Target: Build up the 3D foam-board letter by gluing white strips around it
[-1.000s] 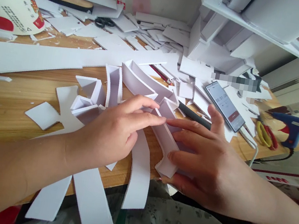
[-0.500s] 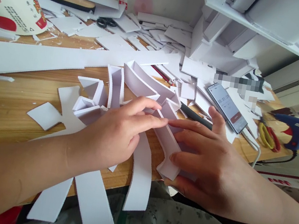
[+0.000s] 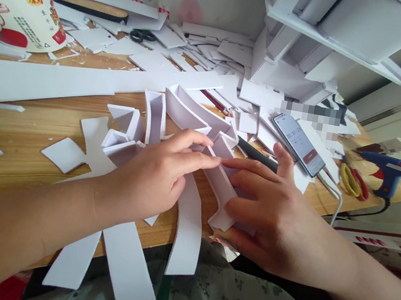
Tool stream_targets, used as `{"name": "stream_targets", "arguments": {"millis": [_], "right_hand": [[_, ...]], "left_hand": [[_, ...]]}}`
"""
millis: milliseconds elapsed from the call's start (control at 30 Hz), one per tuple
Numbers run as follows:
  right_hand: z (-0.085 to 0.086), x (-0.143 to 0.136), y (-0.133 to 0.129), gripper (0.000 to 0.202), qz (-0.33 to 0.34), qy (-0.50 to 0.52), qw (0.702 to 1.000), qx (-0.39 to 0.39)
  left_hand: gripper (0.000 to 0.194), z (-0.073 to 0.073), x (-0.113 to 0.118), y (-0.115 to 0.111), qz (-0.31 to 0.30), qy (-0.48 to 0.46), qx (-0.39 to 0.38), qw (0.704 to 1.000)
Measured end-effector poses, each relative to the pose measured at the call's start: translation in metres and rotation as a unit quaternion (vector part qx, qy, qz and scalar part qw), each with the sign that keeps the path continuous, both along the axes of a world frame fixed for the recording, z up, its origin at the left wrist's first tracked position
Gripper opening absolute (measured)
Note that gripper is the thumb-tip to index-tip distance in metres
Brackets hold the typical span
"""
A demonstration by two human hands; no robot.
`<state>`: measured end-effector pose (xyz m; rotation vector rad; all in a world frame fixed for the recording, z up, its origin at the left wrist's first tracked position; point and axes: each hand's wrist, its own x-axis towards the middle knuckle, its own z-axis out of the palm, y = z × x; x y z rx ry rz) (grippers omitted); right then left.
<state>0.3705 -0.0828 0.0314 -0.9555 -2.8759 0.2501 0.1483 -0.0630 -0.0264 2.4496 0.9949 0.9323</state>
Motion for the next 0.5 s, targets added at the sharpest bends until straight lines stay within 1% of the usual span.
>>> {"name": "stream_targets", "arguments": {"millis": [233,400,500], "right_hand": [[-0.0001,-0.0009,0.0003,0.015,-0.004,-0.002,1.0,0.002],[0.0,-0.0023,-0.0009,0.009,-0.007,-0.008,1.0,0.002],[-0.0013,-0.0024,-0.0011,0.011,-0.011,-0.007,1.0,0.006]], "left_hand": [[0.057,0.0004,-0.0012,0.0003,-0.001,0.002,-0.007,1.0],[0.056,0.0004,-0.0011,0.0003,0.003,0.006,-0.009,1.0],[0.057,0.0,-0.0014,0.0002,-0.003,0.005,-0.005,1.0]]}}
